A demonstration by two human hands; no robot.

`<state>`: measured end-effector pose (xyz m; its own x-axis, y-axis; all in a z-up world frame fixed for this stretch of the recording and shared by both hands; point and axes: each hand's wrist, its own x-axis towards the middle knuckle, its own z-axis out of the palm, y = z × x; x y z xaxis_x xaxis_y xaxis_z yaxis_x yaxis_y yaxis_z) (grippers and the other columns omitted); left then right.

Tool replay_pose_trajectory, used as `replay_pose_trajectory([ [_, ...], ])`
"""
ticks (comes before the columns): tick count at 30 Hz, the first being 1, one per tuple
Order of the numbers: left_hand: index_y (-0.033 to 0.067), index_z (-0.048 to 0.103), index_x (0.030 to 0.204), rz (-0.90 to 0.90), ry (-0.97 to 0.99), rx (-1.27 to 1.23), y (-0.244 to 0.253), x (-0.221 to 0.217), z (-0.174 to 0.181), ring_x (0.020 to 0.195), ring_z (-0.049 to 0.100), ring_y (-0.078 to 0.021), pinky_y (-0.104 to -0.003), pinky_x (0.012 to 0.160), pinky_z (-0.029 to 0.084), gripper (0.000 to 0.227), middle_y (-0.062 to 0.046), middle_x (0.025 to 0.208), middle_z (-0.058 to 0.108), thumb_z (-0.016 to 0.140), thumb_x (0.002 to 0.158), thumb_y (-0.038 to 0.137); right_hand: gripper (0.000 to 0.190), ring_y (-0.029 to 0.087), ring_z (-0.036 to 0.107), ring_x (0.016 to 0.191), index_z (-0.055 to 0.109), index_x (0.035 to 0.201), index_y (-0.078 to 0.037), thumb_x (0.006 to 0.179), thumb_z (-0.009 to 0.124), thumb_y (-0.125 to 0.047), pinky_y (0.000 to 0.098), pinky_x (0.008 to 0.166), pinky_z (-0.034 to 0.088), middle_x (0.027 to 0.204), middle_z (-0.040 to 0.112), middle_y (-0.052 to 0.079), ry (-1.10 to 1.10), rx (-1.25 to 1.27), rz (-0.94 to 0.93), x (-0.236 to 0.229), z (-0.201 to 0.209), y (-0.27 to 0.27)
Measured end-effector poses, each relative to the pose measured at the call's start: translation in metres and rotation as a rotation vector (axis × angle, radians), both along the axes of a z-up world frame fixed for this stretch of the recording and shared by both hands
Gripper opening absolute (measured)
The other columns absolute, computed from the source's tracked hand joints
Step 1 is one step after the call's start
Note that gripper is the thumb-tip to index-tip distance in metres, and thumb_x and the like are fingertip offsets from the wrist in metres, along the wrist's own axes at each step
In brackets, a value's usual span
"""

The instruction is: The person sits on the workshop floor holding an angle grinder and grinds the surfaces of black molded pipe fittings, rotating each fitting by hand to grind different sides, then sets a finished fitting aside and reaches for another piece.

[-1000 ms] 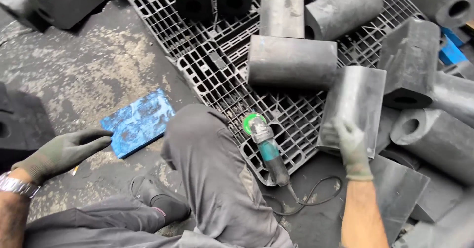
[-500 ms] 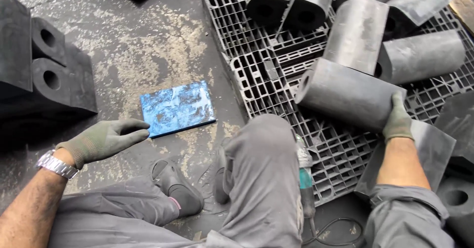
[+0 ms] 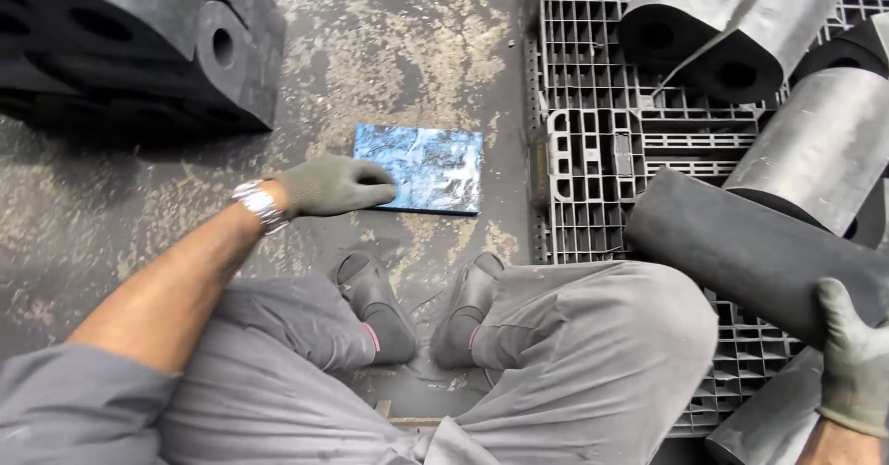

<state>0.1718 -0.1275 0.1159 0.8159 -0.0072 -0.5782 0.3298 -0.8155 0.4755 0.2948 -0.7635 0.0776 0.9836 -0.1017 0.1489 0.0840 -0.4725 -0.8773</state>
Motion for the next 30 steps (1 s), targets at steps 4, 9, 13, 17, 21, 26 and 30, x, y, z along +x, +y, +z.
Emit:
replay_pose_trajectory([
  [4, 0.0193, 0.075, 0.122, 0.015, -0.118, -0.094, -0.027, 0.022, -0.058, 0.112, 0.070, -0.0272, -0.039, 0.098, 0.052, 0.055, -0.008, 0.122, 0.075, 0.058, 0.089, 0.060, 0.051, 0.022, 0.070, 0.096, 0.062, 0.122, 0.008, 0.104, 0.080, -0.036, 0.0305, 0.084, 0.059, 0.112, 0.070, 0.017, -0.035, -0.189, 0.187, 0.029, 0.007, 0.015],
  [9, 0.0190, 0.077, 0.117, 0.166, -0.144, -0.099, -0.055, 0.028, -0.204, 0.105, 0.072, -0.0294, -0.041, 0.093, 0.054, 0.053, -0.009, 0.115, 0.077, 0.061, 0.086, 0.059, 0.053, 0.027, 0.069, 0.076, 0.065, 0.093, 0.001, 0.099, 0.072, -0.051, 0.0378, 0.084, 0.055, 0.085, 0.069, 0.016, -0.327, -0.901, 0.232, 0.078, 0.011, 0.090],
  [13, 0.0156, 0.076, 0.118, 0.329, -0.014, -0.026, -0.069, 0.019, -0.275, 0.109, 0.071, -0.0302, -0.040, 0.099, 0.053, 0.053, -0.013, 0.117, 0.077, 0.062, 0.088, 0.057, 0.063, 0.019, 0.061, 0.060, 0.066, 0.079, -0.011, 0.095, 0.062, -0.071, 0.0384, 0.102, 0.052, 0.065, 0.062, 0.005, -0.655, -1.349, 0.289, 0.086, 0.026, 0.181],
  [17, 0.0164, 0.069, 0.130, 0.455, -0.011, 0.084, -0.064, 0.024, -0.268, 0.120, 0.063, -0.0332, -0.044, 0.103, 0.049, 0.056, -0.017, 0.132, 0.067, 0.066, 0.088, 0.053, 0.071, 0.019, 0.062, 0.059, 0.065, 0.071, -0.011, 0.098, 0.072, -0.077, 0.0409, 0.109, 0.053, 0.060, 0.061, 0.005, -0.668, -1.428, 0.295, 0.062, 0.065, 0.236],
  [21, 0.0133, 0.061, 0.141, 0.362, -0.092, 0.263, -0.039, 0.060, -0.269, 0.142, 0.047, -0.0321, -0.050, 0.116, 0.040, 0.065, -0.017, 0.150, 0.053, 0.066, 0.093, 0.056, 0.030, 0.022, 0.061, 0.060, 0.071, 0.103, -0.017, 0.093, 0.076, -0.044, 0.0348, 0.072, 0.050, 0.070, 0.059, 0.009, -0.639, -1.586, 0.444, 0.089, 0.041, 0.188],
  [26, 0.0185, 0.041, 0.152, 0.236, -0.145, 0.349, -0.015, 0.110, -0.257, 0.151, 0.020, -0.0373, -0.062, 0.120, 0.023, 0.093, -0.018, 0.165, 0.024, 0.077, 0.080, 0.065, 0.033, 0.027, 0.060, 0.062, 0.076, 0.122, -0.013, 0.091, 0.088, -0.018, 0.0326, 0.048, 0.042, 0.080, 0.060, 0.016, -0.742, -1.670, 0.494, 0.050, 0.041, 0.198],
  [30, 0.0328, 0.025, 0.159, 0.156, 0.068, 0.368, -0.021, 0.107, -0.233, 0.155, 0.012, -0.0337, -0.072, 0.115, 0.020, 0.121, -0.008, 0.169, 0.018, 0.086, 0.063, 0.071, 0.059, 0.026, 0.062, 0.064, 0.058, 0.085, 0.003, 0.099, 0.075, -0.052, 0.0337, 0.056, 0.050, 0.077, 0.061, 0.013, -0.304, -1.316, 0.115, 0.049, 0.004, 0.169],
])
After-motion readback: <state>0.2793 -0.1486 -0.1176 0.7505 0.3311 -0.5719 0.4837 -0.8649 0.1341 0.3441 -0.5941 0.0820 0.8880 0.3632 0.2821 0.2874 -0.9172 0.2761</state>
